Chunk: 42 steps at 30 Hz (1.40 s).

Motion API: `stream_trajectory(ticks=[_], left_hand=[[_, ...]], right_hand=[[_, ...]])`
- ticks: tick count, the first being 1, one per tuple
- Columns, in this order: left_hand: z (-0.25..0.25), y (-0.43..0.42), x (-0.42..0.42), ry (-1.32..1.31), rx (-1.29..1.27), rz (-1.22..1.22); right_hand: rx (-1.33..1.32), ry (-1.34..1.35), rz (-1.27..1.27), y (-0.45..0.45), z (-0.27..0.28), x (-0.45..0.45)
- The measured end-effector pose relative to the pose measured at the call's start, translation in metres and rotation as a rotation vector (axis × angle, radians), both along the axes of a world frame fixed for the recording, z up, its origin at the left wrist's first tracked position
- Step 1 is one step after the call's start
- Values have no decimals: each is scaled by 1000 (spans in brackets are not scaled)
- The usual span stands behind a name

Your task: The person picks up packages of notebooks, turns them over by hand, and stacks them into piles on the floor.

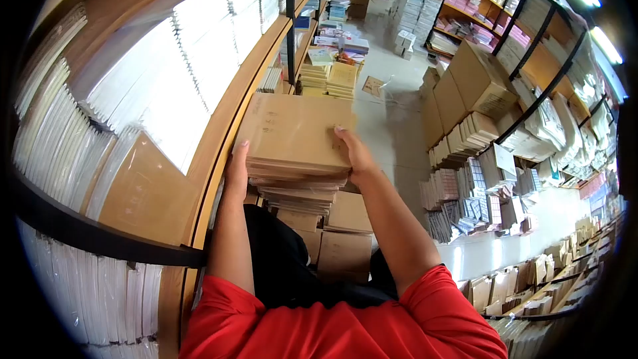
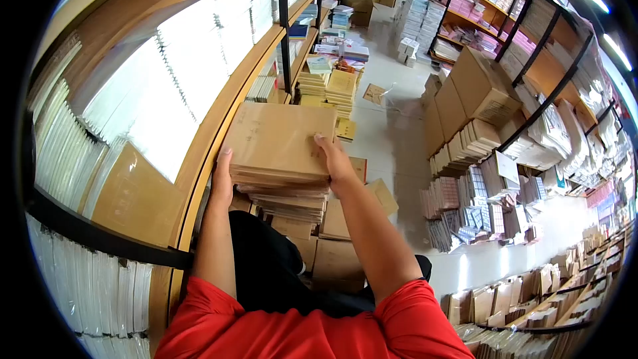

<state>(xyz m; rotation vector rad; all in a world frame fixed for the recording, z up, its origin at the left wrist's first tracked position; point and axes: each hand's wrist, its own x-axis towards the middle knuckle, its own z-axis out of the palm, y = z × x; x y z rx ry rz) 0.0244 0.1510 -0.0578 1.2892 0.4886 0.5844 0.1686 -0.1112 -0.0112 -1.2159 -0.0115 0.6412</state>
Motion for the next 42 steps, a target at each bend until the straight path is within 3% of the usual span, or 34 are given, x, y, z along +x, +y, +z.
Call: stream_trajectory(ticks=[7,11,16,18,21,23,25,27,30,32,42], left_hand=[[-10,-8,2,-105,-1,-13],[-9,-13,2,-14,30,48],[-50,-2,-17,131,50,27],[-61,0,-21,226,68,-1],[-44,-16,-26,286,273,-68],[-73,3,-19,261,182,-56],[-64,-6,-16,281,226,-30],[-90,12,-7,235,180,-62],[-75,3,-3,190,164,-58],[-91,12,2,81,163,-65],[-70,-3,-7,5,78,-15]], right_hand=[[-15,-121,48,-12,-10,-3],[-28,-102,131,-36,-26,-7],[-538,-161,354,-124,-76,-42],[-770,-322,402,-183,-151,-44],[-1166,-144,198,-295,-222,-81],[-1453,18,284,-352,-233,-107],[-1571,-65,210,-358,-184,-150],[-1466,-53,33,-378,-205,-165],[-1424,-69,-89,-399,-240,-172],[-1468,-32,-113,-399,-240,-171],[-1474,-29,-204,-395,-229,-169]])
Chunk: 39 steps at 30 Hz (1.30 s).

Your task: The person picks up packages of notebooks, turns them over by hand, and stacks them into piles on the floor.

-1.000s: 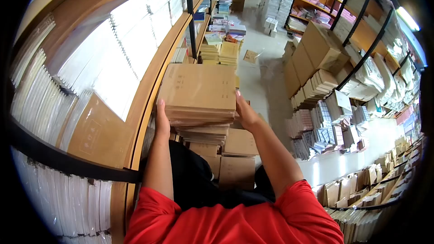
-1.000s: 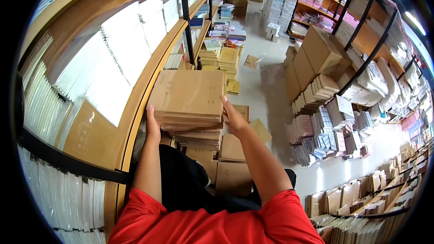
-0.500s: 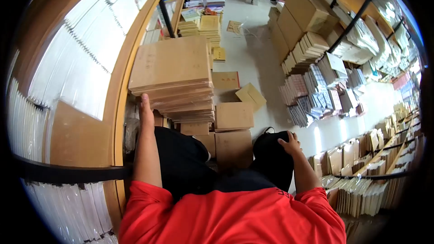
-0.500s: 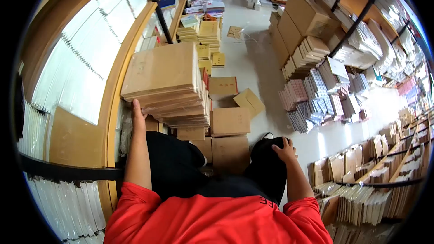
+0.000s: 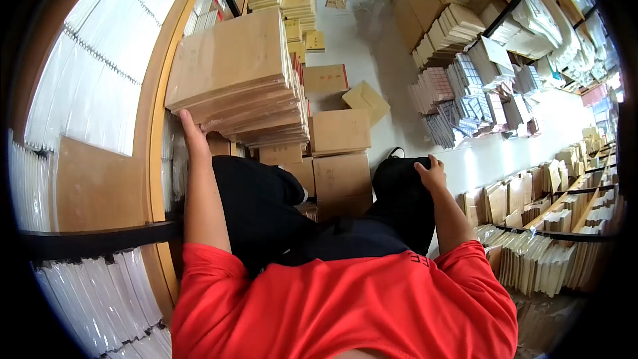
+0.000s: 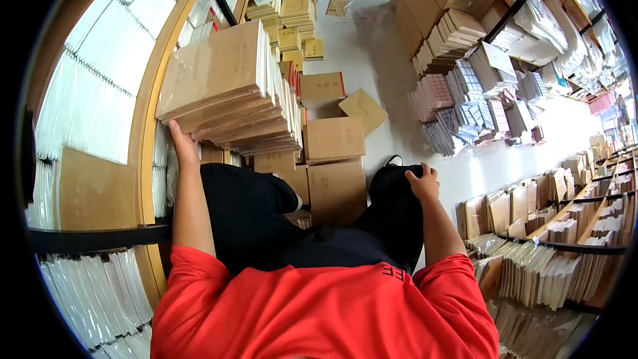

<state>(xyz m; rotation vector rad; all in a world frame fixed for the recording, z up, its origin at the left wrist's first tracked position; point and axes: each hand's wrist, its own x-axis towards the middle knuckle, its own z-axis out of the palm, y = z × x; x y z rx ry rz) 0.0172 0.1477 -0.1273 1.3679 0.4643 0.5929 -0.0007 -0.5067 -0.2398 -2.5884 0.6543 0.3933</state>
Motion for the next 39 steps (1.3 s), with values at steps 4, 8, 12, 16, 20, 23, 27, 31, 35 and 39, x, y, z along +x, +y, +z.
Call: stream_trajectory(ticks=[4,8,12,16,20,23,27,31,35,39], left_hand=[[3,-1,1,-89,-13,-42],[5,-1,1,-39,1,-45],[22,-14,-1,-54,-17,-62],[8,4,-1,-74,-120,-73],[-17,30,4,-109,-233,-29],[-7,19,1,-59,-210,56],[-15,30,3,-26,-205,-40],[-13,21,4,-74,-200,2],[-7,17,-1,-66,-180,-51],[-9,15,2,-77,-152,-25]], right_hand=[[-8,37,-6,2,-2,3],[-13,41,-7,4,-1,2],[-15,39,-9,0,-5,1],[-9,18,-20,1,-2,-2],[2,-4,-24,1,-1,-5],[-13,14,-22,3,5,-5],[-9,26,-42,9,15,-7],[-9,25,-47,10,18,-7],[-11,17,-56,11,19,-9],[-16,24,-49,4,7,-9]])
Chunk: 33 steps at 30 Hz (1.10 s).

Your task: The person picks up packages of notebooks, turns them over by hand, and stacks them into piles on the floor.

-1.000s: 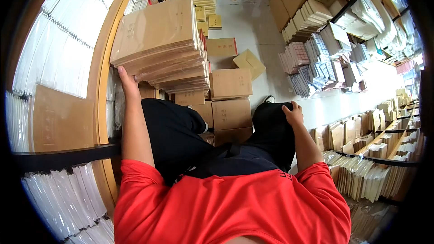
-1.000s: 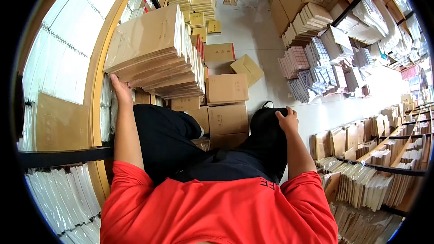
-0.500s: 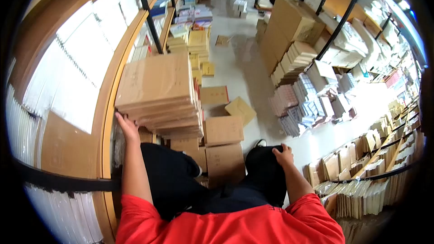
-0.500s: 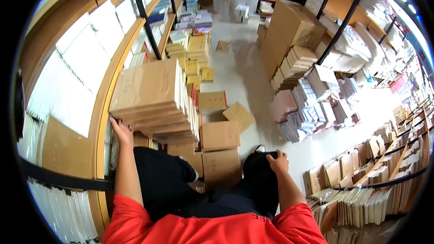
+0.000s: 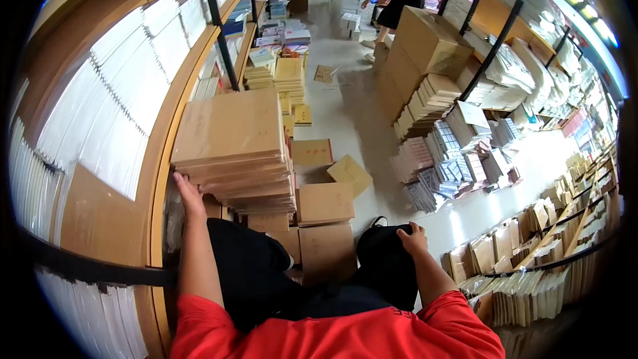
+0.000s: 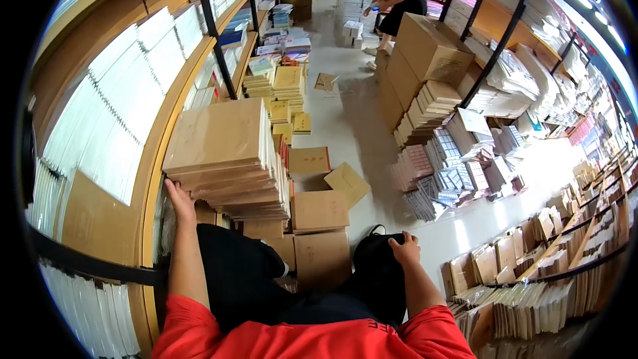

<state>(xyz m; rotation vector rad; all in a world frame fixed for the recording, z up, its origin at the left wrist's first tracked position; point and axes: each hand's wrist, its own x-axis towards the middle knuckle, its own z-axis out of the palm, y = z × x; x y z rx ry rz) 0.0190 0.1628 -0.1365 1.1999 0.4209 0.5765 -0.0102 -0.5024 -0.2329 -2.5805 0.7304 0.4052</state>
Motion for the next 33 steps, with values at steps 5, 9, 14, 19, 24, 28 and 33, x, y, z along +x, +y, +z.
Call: stream_trajectory(ticks=[5,9,14,19,24,28,33], left_hand=[[3,-15,-5,-3,99,55],[15,-24,-14,-28,205,54],[29,-29,-14,-81,230,57],[88,-32,-5,-42,122,134],[111,-40,12,-14,-17,205],[119,-50,17,22,-26,301],[113,-50,19,15,56,345]], right_hand=[[33,-19,15,-3,-4,0],[2,13,23,-1,-6,3],[-108,66,38,35,19,22],[795,-266,316,114,23,88],[1324,-189,223,262,167,127],[1327,-197,423,339,244,143],[1336,-168,427,380,241,168]])
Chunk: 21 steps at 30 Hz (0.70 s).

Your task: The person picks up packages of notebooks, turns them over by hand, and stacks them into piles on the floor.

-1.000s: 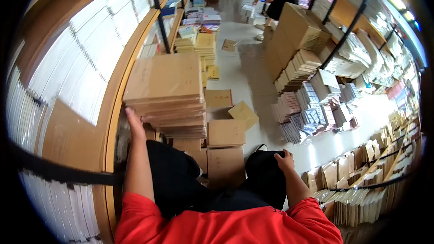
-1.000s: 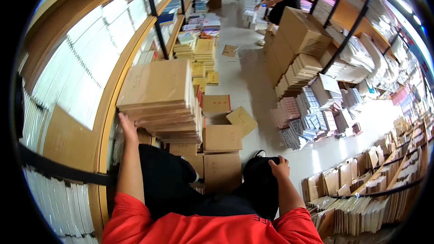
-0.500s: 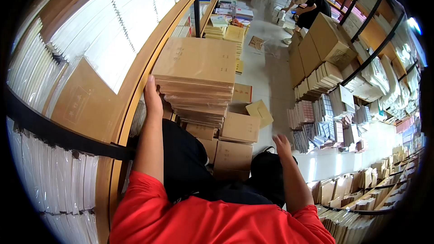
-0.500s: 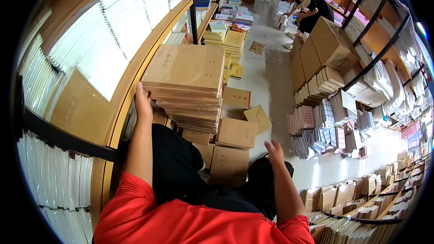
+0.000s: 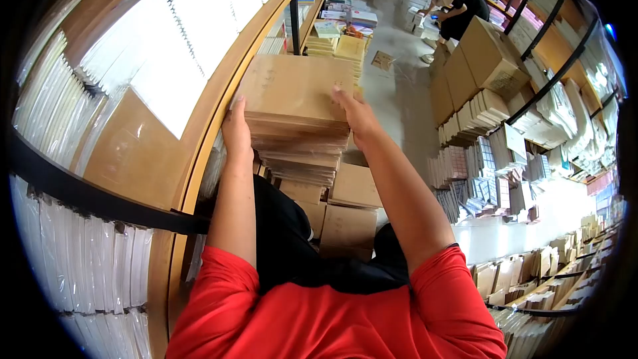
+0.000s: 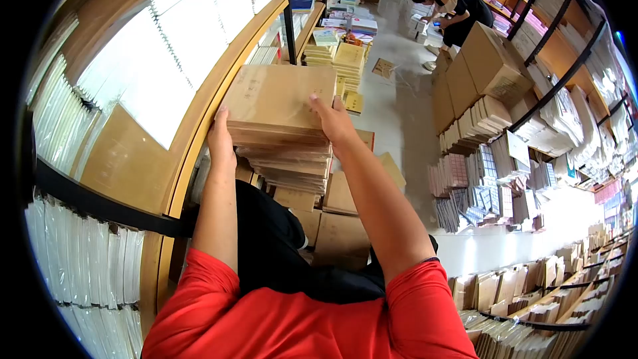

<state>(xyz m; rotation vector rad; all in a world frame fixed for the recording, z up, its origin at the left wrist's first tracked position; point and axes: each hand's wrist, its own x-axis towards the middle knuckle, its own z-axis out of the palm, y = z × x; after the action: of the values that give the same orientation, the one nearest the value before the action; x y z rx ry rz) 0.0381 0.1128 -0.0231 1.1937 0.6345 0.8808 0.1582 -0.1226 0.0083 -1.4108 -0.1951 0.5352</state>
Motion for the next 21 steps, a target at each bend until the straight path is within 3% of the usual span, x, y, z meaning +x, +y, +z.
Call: stream_trajectory(ticks=[3,6,13,18,21], left_hand=[[5,-10,-7,4,47,-38],[6,-23,-19,210,91,1],[13,-61,-60,189,25,9],[29,-80,-109,10,-122,-183],[38,-64,-133,135,-215,-334]], right_hand=[[89,94,7,0,-8,6],[94,130,-14,-11,-6,5],[129,183,30,-42,12,-37],[175,173,45,-72,10,-78],[205,229,46,-88,20,-93]])
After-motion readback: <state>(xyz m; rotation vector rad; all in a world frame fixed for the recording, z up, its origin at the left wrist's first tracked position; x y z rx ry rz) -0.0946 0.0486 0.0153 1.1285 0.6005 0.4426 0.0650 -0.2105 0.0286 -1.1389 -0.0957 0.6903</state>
